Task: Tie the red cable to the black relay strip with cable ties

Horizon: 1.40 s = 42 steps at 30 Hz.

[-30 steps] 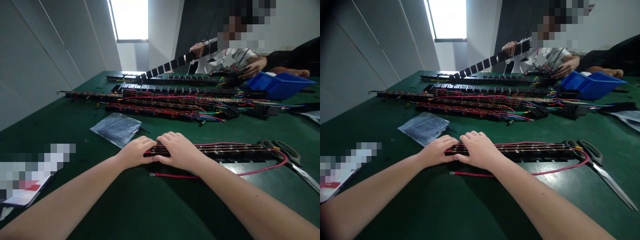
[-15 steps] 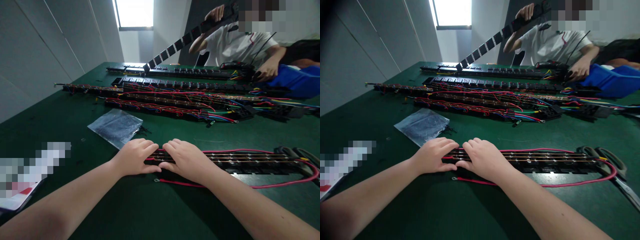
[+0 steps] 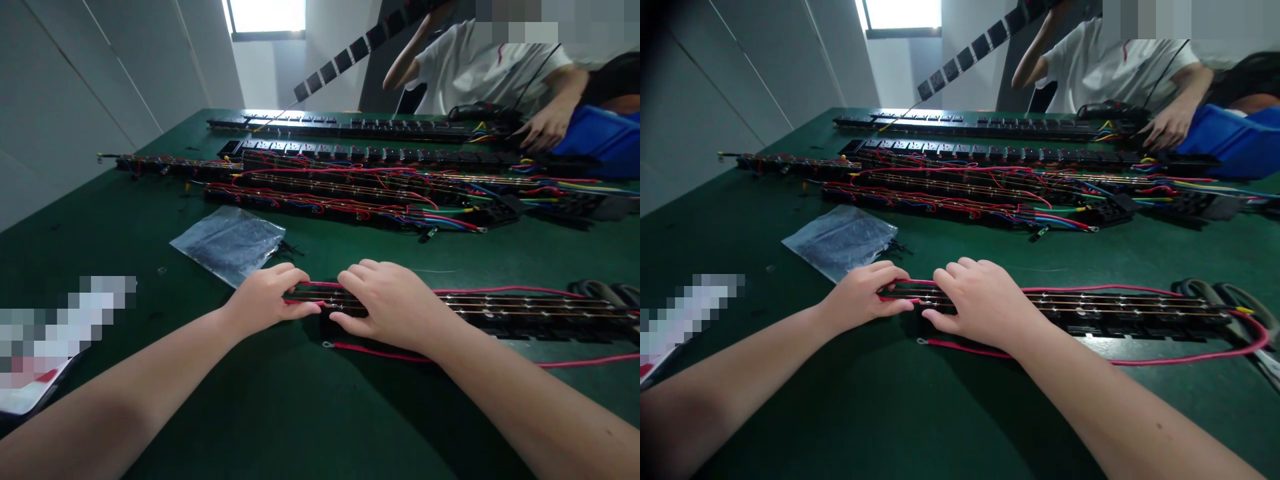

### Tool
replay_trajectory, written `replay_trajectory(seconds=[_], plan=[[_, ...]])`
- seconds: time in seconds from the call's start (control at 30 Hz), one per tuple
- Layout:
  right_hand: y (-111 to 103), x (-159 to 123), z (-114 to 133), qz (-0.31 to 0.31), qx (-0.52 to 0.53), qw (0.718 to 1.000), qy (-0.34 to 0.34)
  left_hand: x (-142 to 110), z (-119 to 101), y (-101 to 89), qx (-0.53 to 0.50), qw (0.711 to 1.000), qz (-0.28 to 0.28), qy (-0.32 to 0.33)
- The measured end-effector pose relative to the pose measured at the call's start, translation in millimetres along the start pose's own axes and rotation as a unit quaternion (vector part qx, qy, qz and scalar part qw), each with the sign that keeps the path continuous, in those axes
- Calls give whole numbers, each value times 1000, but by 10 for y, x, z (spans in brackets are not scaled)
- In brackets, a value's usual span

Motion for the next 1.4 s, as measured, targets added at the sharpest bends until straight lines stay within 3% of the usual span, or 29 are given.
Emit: replay_trajectory(seconds=[0.2, 0.4, 0.77, 1.1, 1.4], plan=[[51, -10, 100, -11, 73, 997, -24, -24, -72, 20, -33, 999, -6, 2], [112, 7, 126, 9, 98, 995, -8, -19, -73, 50, -50, 998, 40, 15], [86, -34, 221, -29, 1, 999, -36, 9, -25, 45, -77, 993, 92, 22], [190, -327, 392, -69, -49, 996, 31, -13, -130, 66, -12, 990, 131, 49], [204, -577, 405, -108, -57, 991, 45, -63, -323, 163, 27, 994, 103, -4]])
Point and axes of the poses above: each hand's wrist, its own x-axis towards the middle knuckle, its own y-axis out of the palm, z = x × y, the point moved 4 cm from there along x, towards the middle knuckle, and after that the axes turned 5 degrees about -x, right-handed, at the moved point
